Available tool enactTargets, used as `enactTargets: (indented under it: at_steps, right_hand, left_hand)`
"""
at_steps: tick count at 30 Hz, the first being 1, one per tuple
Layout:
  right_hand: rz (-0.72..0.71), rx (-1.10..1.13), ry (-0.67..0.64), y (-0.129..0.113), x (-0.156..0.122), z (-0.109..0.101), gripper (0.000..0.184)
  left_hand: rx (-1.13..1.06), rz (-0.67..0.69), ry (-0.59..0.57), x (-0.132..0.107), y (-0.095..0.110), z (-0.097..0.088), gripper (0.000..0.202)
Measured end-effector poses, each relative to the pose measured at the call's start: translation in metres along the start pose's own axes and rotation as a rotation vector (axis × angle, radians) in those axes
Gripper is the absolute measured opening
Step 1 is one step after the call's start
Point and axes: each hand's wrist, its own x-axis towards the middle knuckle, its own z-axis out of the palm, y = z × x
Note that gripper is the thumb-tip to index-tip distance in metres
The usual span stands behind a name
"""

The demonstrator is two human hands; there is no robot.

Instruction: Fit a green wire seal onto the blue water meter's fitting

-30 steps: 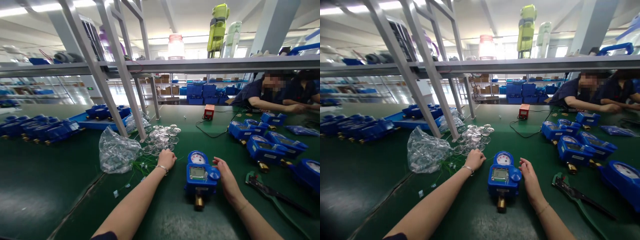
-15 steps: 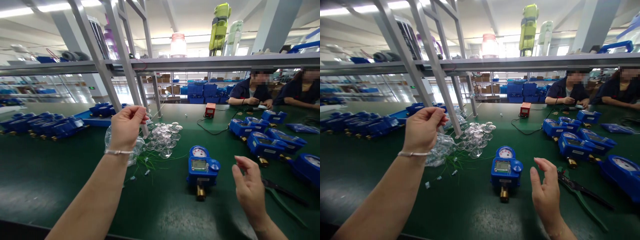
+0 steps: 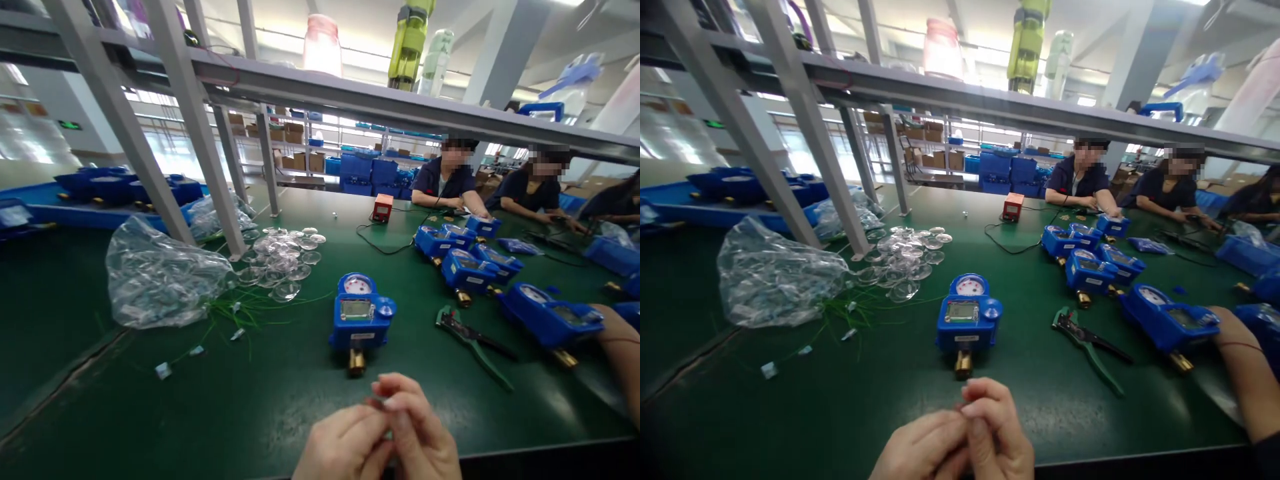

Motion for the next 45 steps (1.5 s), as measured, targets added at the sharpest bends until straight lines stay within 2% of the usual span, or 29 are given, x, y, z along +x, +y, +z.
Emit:
enactTargets:
  at_steps: [2, 3, 5, 8, 9, 11, 13, 16, 22, 32, 37, 41, 45]
  right_hand:
    - [-0.026, 0.013, 0.078, -0.012, 0.015, -0.024, 0.011]
    - [-0.066, -0.062, 0.083, -0.021, 0.026, -0.035, 0.013]
    - [-0.193, -0.397, 0.004, -0.039, 0.052, -0.053, 0.016]
    - [-0.376, -0.928, -0.229, -0.052, 0.090, -0.062, 0.020]
    - [-0.423, -1.044, -0.308, -0.050, 0.100, -0.062, 0.019]
    - [-0.467, -1.211, -0.442, -0.041, 0.112, -0.061, 0.017]
    - [-0.490, -1.327, -0.532, -0.029, 0.115, -0.061, 0.017]
    - [-0.563, -1.429, -0.553, -0.015, 0.111, -0.063, 0.016]
    - [-0.692, -1.467, -0.540, -0.006, 0.107, -0.063, 0.016]
    - [-0.737, -1.532, -0.595, 0.001, 0.109, -0.059, 0.020]
    - [-0.681, -1.557, -0.705, 0.003, 0.110, -0.055, 0.019]
    - [-0.562, -1.482, -0.754, 0.009, 0.108, -0.052, 0.021]
    - [-0.382, -1.308, -0.749, 0.013, 0.106, -0.050, 0.022]
  left_hand:
    - [-0.020, -0.085, 0.094, 0.008, -0.001, -0.008, 0.013]
    - [-0.070, -0.176, 0.166, 0.012, -0.002, -0.010, 0.010]
    - [-0.345, -0.444, 0.245, 0.019, -0.007, -0.005, 0.011]
    - [-1.041, -0.894, 0.204, 0.031, -0.016, 0.024, 0.017]
    - [-1.224, -0.995, 0.230, 0.036, -0.018, 0.037, 0.022]
    - [-1.426, -1.087, 0.348, 0.046, -0.022, 0.062, 0.033]
    - [-1.507, -1.082, 0.448, 0.057, -0.025, 0.080, 0.035]
    - [-1.597, -1.023, 0.470, 0.070, -0.029, 0.091, 0.034]
    - [-1.611, -0.862, 0.436, 0.069, -0.036, 0.099, 0.026]
    - [-1.623, -0.863, 0.362, 0.064, -0.040, 0.100, 0.028]
    - [-1.670, -0.835, 0.361, 0.065, -0.037, 0.099, 0.022]
    - [-1.733, -0.893, 0.472, 0.069, -0.035, 0.100, 0.012]
    - [-1.680, -0.986, 0.578, 0.074, -0.032, 0.103, 0.003]
